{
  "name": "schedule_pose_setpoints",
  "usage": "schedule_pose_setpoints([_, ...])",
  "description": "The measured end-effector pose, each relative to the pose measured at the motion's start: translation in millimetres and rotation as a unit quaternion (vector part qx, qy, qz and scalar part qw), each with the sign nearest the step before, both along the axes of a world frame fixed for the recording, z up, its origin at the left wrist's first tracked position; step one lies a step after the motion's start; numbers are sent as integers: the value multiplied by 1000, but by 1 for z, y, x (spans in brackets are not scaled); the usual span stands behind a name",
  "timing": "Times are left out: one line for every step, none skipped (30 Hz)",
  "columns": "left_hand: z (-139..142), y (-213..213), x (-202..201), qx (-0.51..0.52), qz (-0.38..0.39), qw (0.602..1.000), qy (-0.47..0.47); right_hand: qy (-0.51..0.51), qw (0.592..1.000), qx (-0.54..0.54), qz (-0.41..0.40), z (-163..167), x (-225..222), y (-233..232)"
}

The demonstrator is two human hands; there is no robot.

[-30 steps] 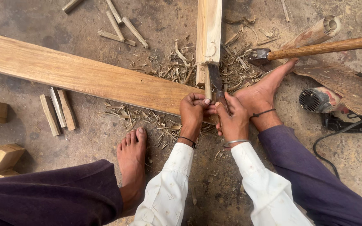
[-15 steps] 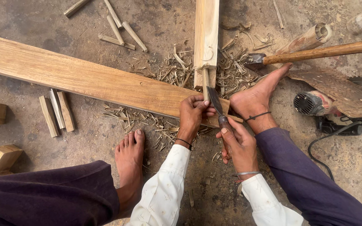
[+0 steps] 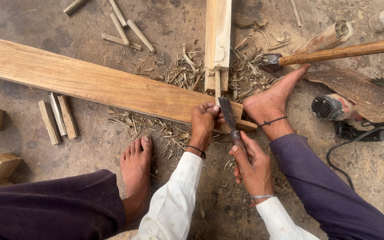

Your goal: The person sits on the floor of a woodworking workshop and uses a chisel and wooden mallet to cut and clean a mortise in a wooden frame joint, paring the sides of the recess and testing the fit of a small wooden tenon piece in the cut.

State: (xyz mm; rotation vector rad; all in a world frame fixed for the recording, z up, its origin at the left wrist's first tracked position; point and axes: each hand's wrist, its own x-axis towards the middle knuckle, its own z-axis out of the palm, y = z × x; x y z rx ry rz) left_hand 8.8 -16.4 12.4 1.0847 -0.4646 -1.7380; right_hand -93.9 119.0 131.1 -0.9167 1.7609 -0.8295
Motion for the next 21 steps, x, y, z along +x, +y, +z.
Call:
schedule_pose_setpoints([-2, 1, 0, -2, -4, 1000, -9, 6, 1000, 4, -3, 0, 2, 1])
schedule_pose_setpoints([-4, 1, -1, -4, -8, 1000, -16, 14, 1000, 7, -7, 0, 5, 3])
schedule_pose_setpoints([-5, 0, -1, -8, -13, 1000, -22, 22, 1000, 9, -11, -1, 7, 2])
schedule_pose_setpoints([-7, 0, -1, -5, -10, 1000, -20, 20, 1000, -2, -10, -1, 10, 2])
schedule_pose_setpoints([-7, 0, -2, 1, -9, 1000, -18, 18, 1000, -10, -11, -2, 12, 1])
schedule_pose_setpoints([-8, 1, -2, 7, -11, 1000, -16, 16, 1000, -16, -14, -4, 13, -1])
schedule_pose_setpoints([-9, 1, -2, 11, -13, 1000, -15, 14, 1000, -22, -15, -5, 15, -3])
schedule_pose_setpoints([-9, 2, -2, 17, -13, 1000, -14, 11, 999, -27, -14, -6, 15, -6])
schedule_pose_setpoints([-9, 2, -2, 23, -12, 1000, -14, 8, 999, -30, -13, -8, 15, -7])
schedule_pose_setpoints([-9, 3, -2, 20, -10, 1000, -16, 8, 1000, -16, -16, -9, 14, -9])
schedule_pose_setpoints([-10, 4, -2, 15, -9, 1000, -17, 8, 1000, -3, -20, -11, 13, -9])
schedule_pose_setpoints([-8, 3, -3, 9, -7, 1000, -13, 13, 1000, 8, -24, -11, 11, -9])
schedule_pose_setpoints([-8, 3, -3, 9, -8, 1000, -6, 18, 999, 7, -26, -13, 10, -8])
schedule_pose_setpoints([-7, 3, -4, 11, -7, 1000, -1, 20, 999, 8, -28, -13, 8, -7])
schedule_pose_setpoints([-7, 4, -4, 15, -11, 1000, 5, 24, 999, 11, -33, -14, 6, -5])
schedule_pose_setpoints([-6, 4, -5, 18, -10, 1000, 16, 17, 999, -3, -28, -13, 5, -3])
schedule_pose_setpoints([-6, 4, -4, 21, -10, 999, 27, 10, 999, -18, -24, -13, 4, -3])
schedule_pose_setpoints([-6, 4, -4, 26, -9, 999, 33, -2, 999, -31, -19, -11, 4, -3])
schedule_pose_setpoints([-6, 4, -3, 30, -9, 999, 32, -5, 999, -29, -19, -10, 4, -4])
schedule_pose_setpoints([-6, 4, -3, 30, -7, 999, 35, -6, 999, -30, -17, -8, 5, -6])
schedule_pose_setpoints([-7, 3, -1, 29, -3, 999, 36, -8, 999, -32, -12, -6, 6, -10])
